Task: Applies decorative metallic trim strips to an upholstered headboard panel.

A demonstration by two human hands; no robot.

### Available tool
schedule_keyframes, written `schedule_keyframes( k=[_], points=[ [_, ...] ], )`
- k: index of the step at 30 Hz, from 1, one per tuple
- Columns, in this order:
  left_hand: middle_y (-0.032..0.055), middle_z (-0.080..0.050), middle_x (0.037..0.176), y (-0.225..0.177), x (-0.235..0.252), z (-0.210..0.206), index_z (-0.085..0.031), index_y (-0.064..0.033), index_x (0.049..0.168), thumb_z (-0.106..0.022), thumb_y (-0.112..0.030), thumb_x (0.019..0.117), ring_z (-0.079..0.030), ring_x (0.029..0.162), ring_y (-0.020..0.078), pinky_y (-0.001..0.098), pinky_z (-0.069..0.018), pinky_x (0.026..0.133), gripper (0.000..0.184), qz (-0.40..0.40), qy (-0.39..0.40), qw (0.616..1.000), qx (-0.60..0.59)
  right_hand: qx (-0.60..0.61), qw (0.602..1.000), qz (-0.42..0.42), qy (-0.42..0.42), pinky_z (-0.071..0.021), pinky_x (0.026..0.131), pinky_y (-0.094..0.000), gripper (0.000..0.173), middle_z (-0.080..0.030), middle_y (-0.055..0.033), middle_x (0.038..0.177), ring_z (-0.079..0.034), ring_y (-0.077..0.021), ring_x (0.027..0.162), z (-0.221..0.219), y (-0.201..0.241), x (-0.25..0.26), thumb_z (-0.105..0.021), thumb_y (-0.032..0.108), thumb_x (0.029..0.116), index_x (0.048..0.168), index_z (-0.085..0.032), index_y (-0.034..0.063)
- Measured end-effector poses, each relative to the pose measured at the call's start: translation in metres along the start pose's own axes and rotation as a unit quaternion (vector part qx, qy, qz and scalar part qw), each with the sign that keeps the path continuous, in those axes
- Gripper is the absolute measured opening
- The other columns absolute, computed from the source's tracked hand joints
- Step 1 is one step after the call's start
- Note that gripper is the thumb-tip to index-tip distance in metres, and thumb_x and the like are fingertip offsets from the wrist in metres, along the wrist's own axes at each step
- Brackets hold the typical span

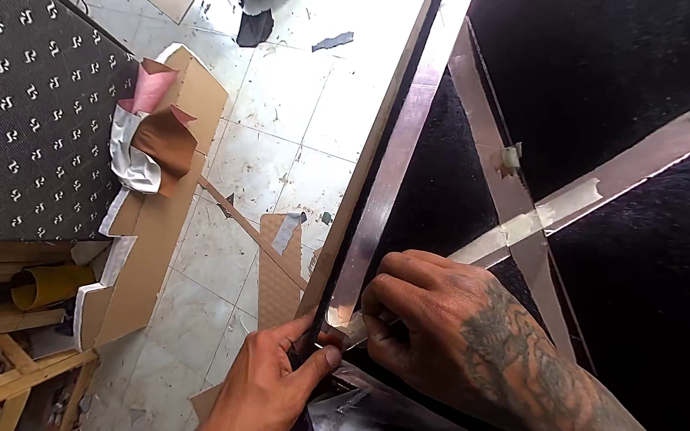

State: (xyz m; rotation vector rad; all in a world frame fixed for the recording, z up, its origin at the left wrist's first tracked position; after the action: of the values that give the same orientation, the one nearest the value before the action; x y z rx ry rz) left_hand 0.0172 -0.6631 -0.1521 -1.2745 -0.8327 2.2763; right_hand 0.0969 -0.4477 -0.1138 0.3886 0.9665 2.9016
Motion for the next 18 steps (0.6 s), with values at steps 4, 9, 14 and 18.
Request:
schedule_keyframes(
  k=[4, 9, 14, 18],
  points=[
    [-0.0209, -0.074, 0.088, -0.006, 0.011, 0.008, -0.077, -0.0381, 0.102, -0.071, -0.066, 0.0853, -0.069, 0.076, -0.0030, 0.0303, -0.0616, 0.069, 0.033, 0.030, 0.025, 0.993, 0.109, 0.000, 1.000, -0.005, 0.002, -0.0416, 0.050, -0.0248, 0.014, -0.055, 0.0088, 0.073, -0.056, -0.0062, 0.067, -0.001, 0.001, 0.000, -0.066, 0.029, 0.0857, 0.074, -0.065, 0.0221],
    [-0.0223, -0.070, 0.076, -0.028, 0.023, 0.013, -0.074, -0.0423, 0.092, -0.068, -0.068, 0.0818, -0.067, 0.070, -0.0046, 0.0340, -0.0595, 0.064, 0.028, 0.055, 0.064, 0.961, 0.264, 0.002, 1.000, -0.005, -0.004, -0.0399, 0.049, -0.0247, 0.013, -0.053, 0.0085, 0.071, -0.054, -0.0060, 0.064, -0.002, 0.002, 0.001, -0.066, 0.027, 0.0824, 0.071, -0.063, 0.0210],
    [-0.0188, -0.066, 0.069, -0.047, 0.035, 0.016, -0.071, -0.0370, 0.083, -0.068, -0.066, 0.0823, -0.064, 0.067, -0.0013, 0.0346, -0.0543, 0.061, 0.029, 0.069, 0.114, 0.922, 0.364, -0.011, 1.000, -0.016, 0.020, -0.0402, 0.050, -0.0270, 0.014, -0.052, 0.0070, 0.071, -0.054, -0.0084, 0.065, -0.004, 0.003, 0.005, -0.067, 0.029, 0.0827, 0.072, -0.063, 0.0210],
    [-0.0116, -0.060, 0.065, -0.065, 0.040, 0.014, -0.066, -0.0301, 0.079, -0.065, -0.065, 0.0854, -0.061, 0.065, 0.0064, 0.0374, -0.0500, 0.060, 0.035, 0.082, 0.151, 0.886, 0.431, -0.007, 1.000, -0.021, 0.016, -0.0414, 0.048, -0.0268, 0.015, -0.052, 0.0080, 0.070, -0.054, -0.0068, 0.061, -0.005, 0.002, 0.007, -0.069, 0.032, 0.0810, 0.072, -0.063, 0.0215]
  ],
)
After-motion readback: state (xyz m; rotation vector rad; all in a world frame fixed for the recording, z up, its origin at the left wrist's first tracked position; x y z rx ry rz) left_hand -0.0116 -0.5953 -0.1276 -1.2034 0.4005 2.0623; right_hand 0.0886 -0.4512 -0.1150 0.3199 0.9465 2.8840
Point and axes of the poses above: each hand's wrist, its own x-axis towards the middle knuckle, its own z-axis out of the back of the hand, y = z × x, the point moved 5 cm from there along x, towards the middle knuckle
